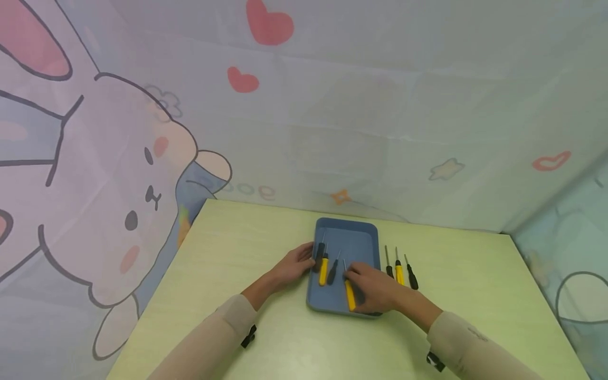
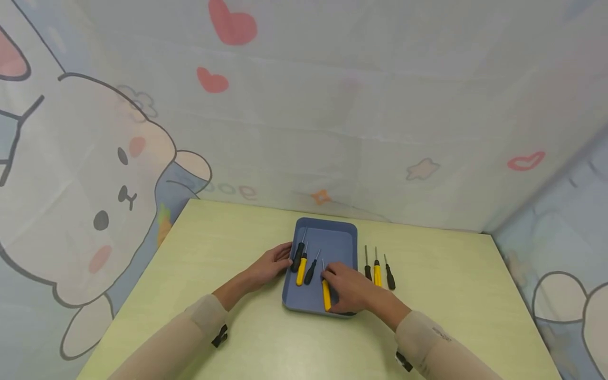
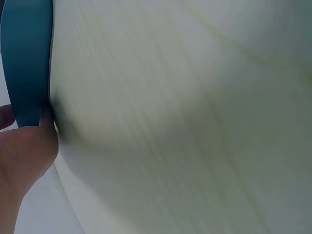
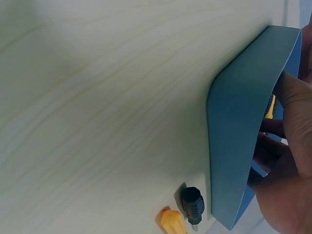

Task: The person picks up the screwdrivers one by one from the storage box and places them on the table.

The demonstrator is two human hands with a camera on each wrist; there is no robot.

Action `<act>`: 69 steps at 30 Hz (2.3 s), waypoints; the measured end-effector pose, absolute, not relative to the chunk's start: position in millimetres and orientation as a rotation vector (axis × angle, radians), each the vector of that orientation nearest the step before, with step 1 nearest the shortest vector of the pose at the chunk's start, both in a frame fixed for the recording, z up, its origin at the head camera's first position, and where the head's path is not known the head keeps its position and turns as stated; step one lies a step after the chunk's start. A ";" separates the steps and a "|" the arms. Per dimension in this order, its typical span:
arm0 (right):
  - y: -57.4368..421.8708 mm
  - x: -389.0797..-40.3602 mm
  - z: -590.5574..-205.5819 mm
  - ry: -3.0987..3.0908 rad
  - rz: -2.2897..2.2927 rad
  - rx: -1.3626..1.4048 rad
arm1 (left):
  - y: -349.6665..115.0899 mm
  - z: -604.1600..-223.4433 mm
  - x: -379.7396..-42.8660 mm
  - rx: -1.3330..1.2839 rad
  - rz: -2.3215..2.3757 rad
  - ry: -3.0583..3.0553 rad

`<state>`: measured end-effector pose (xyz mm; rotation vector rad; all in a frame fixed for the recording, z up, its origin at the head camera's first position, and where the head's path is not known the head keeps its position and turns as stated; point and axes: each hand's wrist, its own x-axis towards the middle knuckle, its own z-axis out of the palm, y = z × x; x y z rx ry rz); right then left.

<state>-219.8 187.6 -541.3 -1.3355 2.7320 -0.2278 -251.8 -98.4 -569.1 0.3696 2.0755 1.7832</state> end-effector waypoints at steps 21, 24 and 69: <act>189.8 -223.6 -544.8 2.759 -0.360 -1.320 | -98.5 -574.0 -253.9 0.372 1.764 2.078; 190.5 -225.6 -540.3 2.766 -0.358 -1.295 | -98.6 -574.6 -254.2 0.371 1.768 2.077; 246.9 -239.8 -505.2 2.928 -0.389 -1.147 | -98.6 -572.1 -253.1 0.348 1.797 2.054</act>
